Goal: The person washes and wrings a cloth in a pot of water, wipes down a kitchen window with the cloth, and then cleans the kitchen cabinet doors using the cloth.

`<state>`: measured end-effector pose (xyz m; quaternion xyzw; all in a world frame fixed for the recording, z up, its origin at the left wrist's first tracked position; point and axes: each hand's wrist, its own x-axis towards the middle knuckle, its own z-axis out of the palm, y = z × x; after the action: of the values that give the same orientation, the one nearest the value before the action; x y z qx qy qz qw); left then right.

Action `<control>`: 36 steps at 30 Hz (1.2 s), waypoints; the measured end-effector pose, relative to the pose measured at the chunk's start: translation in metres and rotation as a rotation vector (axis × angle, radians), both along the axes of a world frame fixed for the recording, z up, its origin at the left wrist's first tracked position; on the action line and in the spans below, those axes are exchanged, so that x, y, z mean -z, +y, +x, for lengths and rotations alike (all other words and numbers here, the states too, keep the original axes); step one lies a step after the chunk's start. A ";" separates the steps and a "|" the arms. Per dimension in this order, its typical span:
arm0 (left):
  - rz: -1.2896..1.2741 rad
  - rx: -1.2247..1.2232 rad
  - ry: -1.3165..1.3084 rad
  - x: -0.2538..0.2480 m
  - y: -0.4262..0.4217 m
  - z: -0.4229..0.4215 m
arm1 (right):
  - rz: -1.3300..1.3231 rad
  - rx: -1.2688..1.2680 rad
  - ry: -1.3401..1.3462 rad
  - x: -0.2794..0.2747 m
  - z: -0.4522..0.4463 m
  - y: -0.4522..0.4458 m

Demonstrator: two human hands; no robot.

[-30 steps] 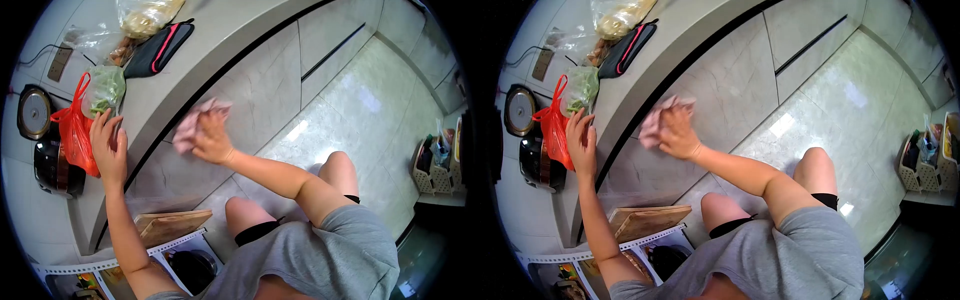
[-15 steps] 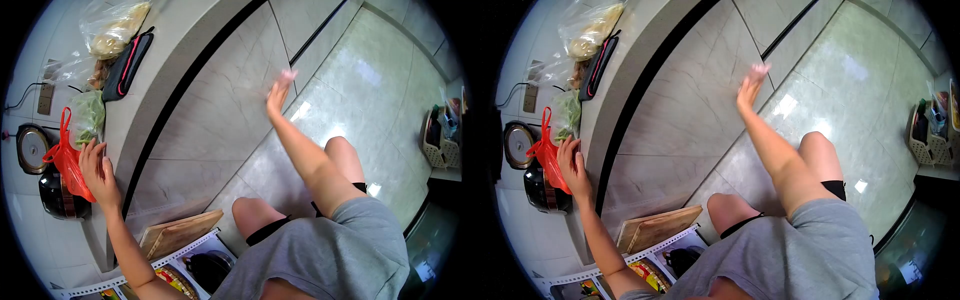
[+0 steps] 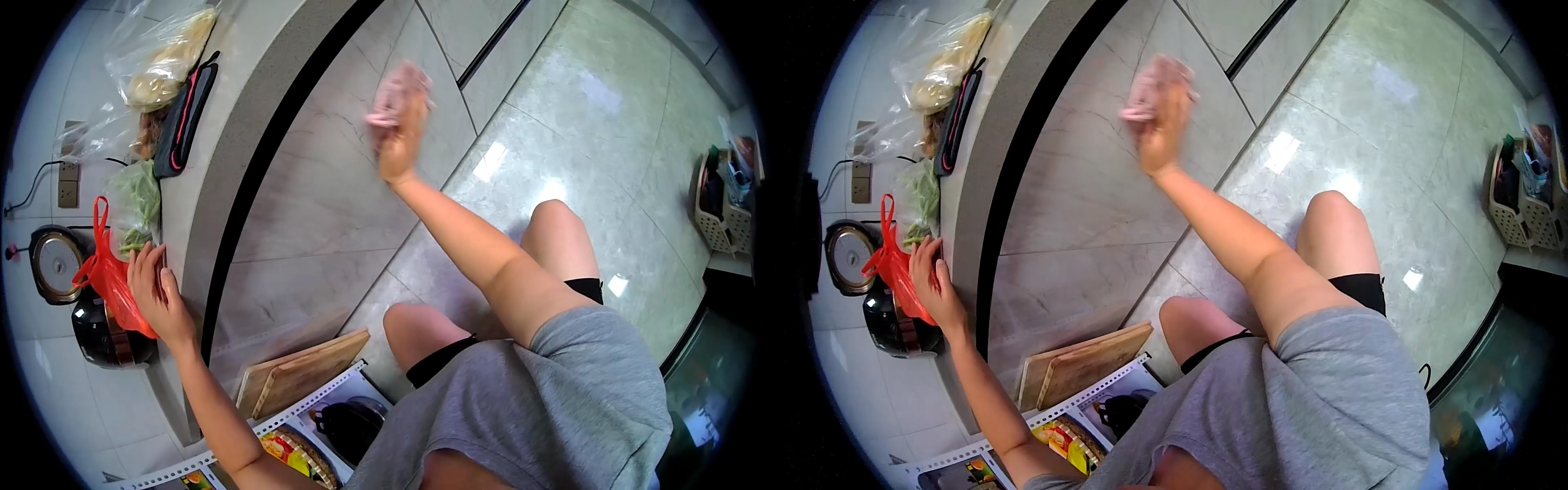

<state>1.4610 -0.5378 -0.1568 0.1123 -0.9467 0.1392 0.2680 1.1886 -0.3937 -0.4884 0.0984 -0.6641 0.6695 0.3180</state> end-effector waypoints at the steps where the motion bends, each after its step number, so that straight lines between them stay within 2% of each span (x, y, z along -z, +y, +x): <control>1: -0.003 0.000 0.005 0.000 0.000 -0.001 | -0.221 -0.035 -0.036 0.029 -0.003 -0.004; 3: -0.003 -0.008 0.007 0.001 0.000 0.000 | -0.469 -0.098 -0.323 0.070 0.020 -0.006; 5: 0.007 0.007 0.010 0.000 0.002 0.000 | -0.293 -0.032 -0.881 0.198 0.052 -0.060; 7: -0.007 0.007 0.003 -0.001 0.000 0.001 | 0.536 0.027 -1.004 0.297 0.070 -0.139; 8: -0.018 0.008 -0.007 0.000 -0.001 0.001 | 0.160 -0.056 -1.015 0.222 0.082 -0.103; 9: -0.022 0.019 -0.009 0.000 -0.002 0.001 | -0.032 -0.086 -0.895 0.149 0.085 -0.081; 12: -0.050 0.019 -0.024 0.000 0.000 0.003 | -0.104 -0.143 -0.451 -0.026 0.060 -0.025; 13: -0.048 0.015 -0.019 0.000 0.002 0.002 | -0.072 -0.117 -0.321 -0.060 0.038 -0.012; 15: -0.059 -0.006 -0.023 -0.001 0.005 -0.001 | -0.056 -0.013 -0.143 -0.082 -0.009 0.005; 16: -0.051 0.002 -0.032 -0.002 0.004 -0.001 | -0.048 -0.005 -0.152 -0.073 -0.033 0.010; 18: -0.079 0.018 -0.035 -0.001 -0.001 0.000 | 0.020 0.168 0.141 -0.044 -0.082 0.030; 20: -0.079 0.014 -0.037 0.000 0.003 -0.002 | -0.021 0.173 0.054 0.008 -0.112 0.044; 22: -0.073 -0.008 -0.056 0.000 0.001 -0.002 | -0.087 0.194 -0.152 0.073 -0.132 0.050; 25: -0.075 0.001 -0.075 0.000 -0.002 -0.003 | -0.072 0.185 -0.330 0.158 -0.125 0.050; 27: -0.054 0.003 -0.095 0.000 -0.003 -0.003 | -0.255 0.181 -0.490 0.203 -0.115 0.043; 28: -0.053 0.002 -0.102 0.000 -0.004 -0.002 | -0.247 0.158 -0.511 0.236 -0.108 0.034; 29: -0.047 0.003 -0.092 0.000 -0.008 0.000 | -0.270 0.188 -0.605 0.272 -0.100 0.025; 31: -0.039 -0.019 -0.094 0.001 -0.015 0.006 | -0.332 0.171 -0.844 0.308 -0.063 0.007; 33: -0.035 0.004 -0.042 0.001 -0.019 0.009 | -0.457 0.135 -1.001 0.302 -0.002 -0.017; 34: -0.035 -0.012 -0.046 0.000 -0.020 0.010 | -0.702 0.030 -1.088 0.322 0.027 -0.040; 35: -0.026 0.023 -0.051 -0.001 -0.022 0.011 | -0.949 -0.079 -1.166 0.377 0.069 -0.075; 36: -0.015 0.058 -0.056 -0.001 -0.022 0.009 | -0.901 -0.124 -1.201 0.390 0.113 -0.102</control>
<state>1.4703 -0.5597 -0.1556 0.0788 -0.9556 0.1415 0.2462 1.3016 -0.4953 -0.8780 -0.3859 -0.3784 0.8316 -0.1276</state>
